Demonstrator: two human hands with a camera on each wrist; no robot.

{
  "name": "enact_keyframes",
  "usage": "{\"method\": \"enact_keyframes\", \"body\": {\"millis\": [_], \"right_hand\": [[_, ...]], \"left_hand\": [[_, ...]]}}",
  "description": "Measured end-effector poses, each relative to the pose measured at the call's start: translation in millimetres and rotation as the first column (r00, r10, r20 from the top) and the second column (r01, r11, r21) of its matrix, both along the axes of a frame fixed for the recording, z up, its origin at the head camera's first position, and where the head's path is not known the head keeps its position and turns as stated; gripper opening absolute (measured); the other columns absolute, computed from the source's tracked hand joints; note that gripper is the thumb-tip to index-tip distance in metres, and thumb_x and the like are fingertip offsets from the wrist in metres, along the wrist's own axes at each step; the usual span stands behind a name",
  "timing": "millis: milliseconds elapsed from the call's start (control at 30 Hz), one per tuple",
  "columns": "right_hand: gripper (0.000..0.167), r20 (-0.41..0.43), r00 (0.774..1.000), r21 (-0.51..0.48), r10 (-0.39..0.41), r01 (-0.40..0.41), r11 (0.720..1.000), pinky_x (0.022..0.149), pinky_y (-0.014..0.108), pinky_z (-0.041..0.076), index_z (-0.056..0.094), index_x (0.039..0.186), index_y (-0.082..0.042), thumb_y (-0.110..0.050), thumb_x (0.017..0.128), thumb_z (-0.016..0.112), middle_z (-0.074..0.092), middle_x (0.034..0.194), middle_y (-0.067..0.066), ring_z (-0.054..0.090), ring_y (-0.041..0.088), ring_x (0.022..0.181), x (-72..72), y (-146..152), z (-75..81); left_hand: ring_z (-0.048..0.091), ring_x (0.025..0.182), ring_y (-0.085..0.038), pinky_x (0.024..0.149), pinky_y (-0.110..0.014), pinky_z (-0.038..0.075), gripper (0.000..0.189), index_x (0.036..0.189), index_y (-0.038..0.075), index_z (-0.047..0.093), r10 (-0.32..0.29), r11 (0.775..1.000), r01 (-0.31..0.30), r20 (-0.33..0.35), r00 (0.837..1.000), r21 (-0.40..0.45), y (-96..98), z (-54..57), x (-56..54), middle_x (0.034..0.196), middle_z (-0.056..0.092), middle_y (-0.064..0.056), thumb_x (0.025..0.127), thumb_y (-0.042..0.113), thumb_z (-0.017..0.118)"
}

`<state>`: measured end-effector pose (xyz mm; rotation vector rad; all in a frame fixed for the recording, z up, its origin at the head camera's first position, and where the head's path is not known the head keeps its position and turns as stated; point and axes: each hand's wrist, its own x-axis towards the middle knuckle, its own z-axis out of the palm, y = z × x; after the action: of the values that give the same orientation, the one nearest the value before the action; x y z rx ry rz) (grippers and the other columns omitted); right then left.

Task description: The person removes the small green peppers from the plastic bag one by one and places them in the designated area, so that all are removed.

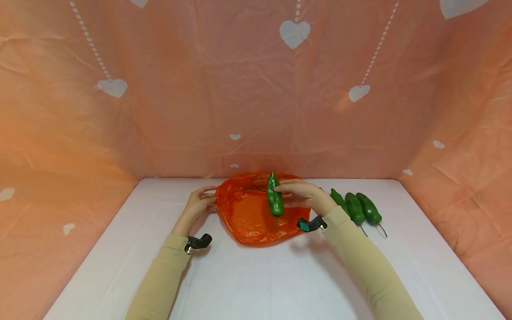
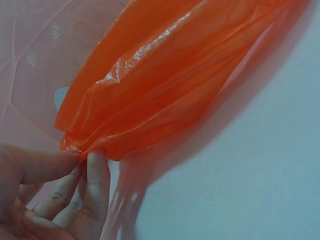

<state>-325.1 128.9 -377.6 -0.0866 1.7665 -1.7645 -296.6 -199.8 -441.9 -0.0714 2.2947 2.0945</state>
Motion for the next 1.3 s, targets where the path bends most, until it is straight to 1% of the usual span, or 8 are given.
{"method": "enact_keyframes", "body": {"millis": [133, 300, 600, 767, 867, 967, 1100, 1300], "right_hand": [[0.057, 0.01, 1.0, 0.004, -0.027, 0.027, 1.0, 0.096, 0.045, 0.047, 0.036, 0.143, 0.001, -0.015, 0.094, 0.061, 0.048, 0.13, 0.014, 0.049, 0.032, 0.115, 1.4, 8.1, -1.2], [0.061, 0.018, 0.999, -0.016, -0.044, 0.044, 0.999, 0.099, 0.048, 0.043, 0.031, 0.146, -0.001, -0.015, 0.094, 0.061, 0.045, 0.134, 0.015, 0.046, 0.034, 0.119, 3.6, 18.4, -1.0], [0.062, 0.003, 0.999, -0.05, -0.037, 0.037, 0.998, 0.1, 0.048, 0.043, 0.028, 0.147, 0.0, -0.017, 0.096, 0.059, 0.039, 0.14, 0.017, 0.045, 0.034, 0.122, 5.4, 37.3, 5.0], [0.063, -0.035, 0.998, -0.001, -0.047, 0.047, 0.999, 0.098, 0.045, 0.045, 0.033, 0.146, -0.003, -0.024, 0.095, 0.062, 0.041, 0.141, 0.014, 0.047, 0.033, 0.122, 8.8, 54.5, 8.7], [0.06, -0.062, 0.997, 0.009, -0.037, 0.037, 0.999, 0.1, 0.047, 0.043, 0.036, 0.145, -0.003, -0.025, 0.095, 0.06, 0.045, 0.138, 0.014, 0.05, 0.032, 0.118, 10.4, 65.7, 10.3], [0.06, -0.085, 0.996, 0.001, -0.022, 0.022, 1.0, 0.102, 0.05, 0.039, 0.032, 0.146, 0.0, -0.024, 0.097, 0.058, 0.047, 0.134, 0.015, 0.051, 0.03, 0.115, 10.8, 76.3, 10.2], [0.061, -0.087, 0.995, 0.014, -0.038, 0.04, 0.999, 0.101, 0.048, 0.041, 0.03, 0.146, 0.0, -0.023, 0.097, 0.058, 0.048, 0.131, 0.015, 0.053, 0.029, 0.111, 12.7, 89.0, 9.1], [0.067, -0.06, 0.993, 0.018, -0.097, 0.099, 0.995, 0.102, 0.049, 0.04, 0.027, 0.148, -0.001, -0.022, 0.095, 0.061, 0.049, 0.128, 0.012, 0.052, 0.027, 0.11, 15.7, 102.6, 5.7]], "left_hand": [[0.065, 0.072, -0.015, 0.072, -0.037, 0.058, 0.04, 0.134, -0.004, 0.048, -0.004, 1.0, 0.004, 0.0, 1.0, 0.007, -0.7, -1.3, -0.5, 0.106, 0.063, -0.022, 0.094, -0.004, 0.053], [0.065, 0.071, -0.015, 0.071, -0.036, 0.058, 0.04, 0.134, -0.005, 0.048, -0.009, 1.0, 0.009, -0.003, 1.0, 0.021, -0.4, -2.1, -1.6, 0.102, 0.063, -0.019, 0.094, -0.005, 0.053], [0.065, 0.069, -0.015, 0.068, -0.035, 0.058, 0.04, 0.132, -0.005, 0.049, 0.005, 0.999, -0.004, -0.013, 1.0, 0.041, 1.6, -3.0, -3.1, 0.097, 0.064, -0.014, 0.092, -0.006, 0.055], [0.065, 0.069, -0.015, 0.068, -0.035, 0.058, 0.04, 0.132, -0.005, 0.049, 0.009, 1.0, -0.009, -0.008, 1.0, 0.026, 1.7, -3.1, -2.9, 0.099, 0.064, -0.016, 0.093, -0.006, 0.054], [0.065, 0.069, -0.014, 0.068, -0.035, 0.058, 0.04, 0.133, -0.004, 0.049, 0.01, 1.0, -0.01, -0.003, 1.0, 0.023, 1.4, -3.7, -3.4, 0.101, 0.064, -0.017, 0.093, -0.005, 0.054], [0.065, 0.07, -0.014, 0.069, -0.035, 0.058, 0.04, 0.133, -0.004, 0.048, 0.0, 1.0, 0.0, -0.007, 1.0, 0.022, 0.2, -4.4, -4.6, 0.102, 0.064, -0.018, 0.094, -0.005, 0.053], [0.064, 0.07, -0.013, 0.069, -0.035, 0.058, 0.04, 0.133, -0.005, 0.048, -0.004, 1.0, 0.004, -0.012, 1.0, 0.016, -0.3, -4.9, -5.1, 0.101, 0.063, -0.018, 0.094, -0.005, 0.053], [0.064, 0.069, -0.014, 0.069, -0.035, 0.058, 0.04, 0.132, -0.004, 0.049, 0.0, 1.0, 0.0, -0.014, 1.0, 0.021, 1.3, -4.4, -2.8, 0.099, 0.064, -0.016, 0.093, -0.006, 0.054]]}}
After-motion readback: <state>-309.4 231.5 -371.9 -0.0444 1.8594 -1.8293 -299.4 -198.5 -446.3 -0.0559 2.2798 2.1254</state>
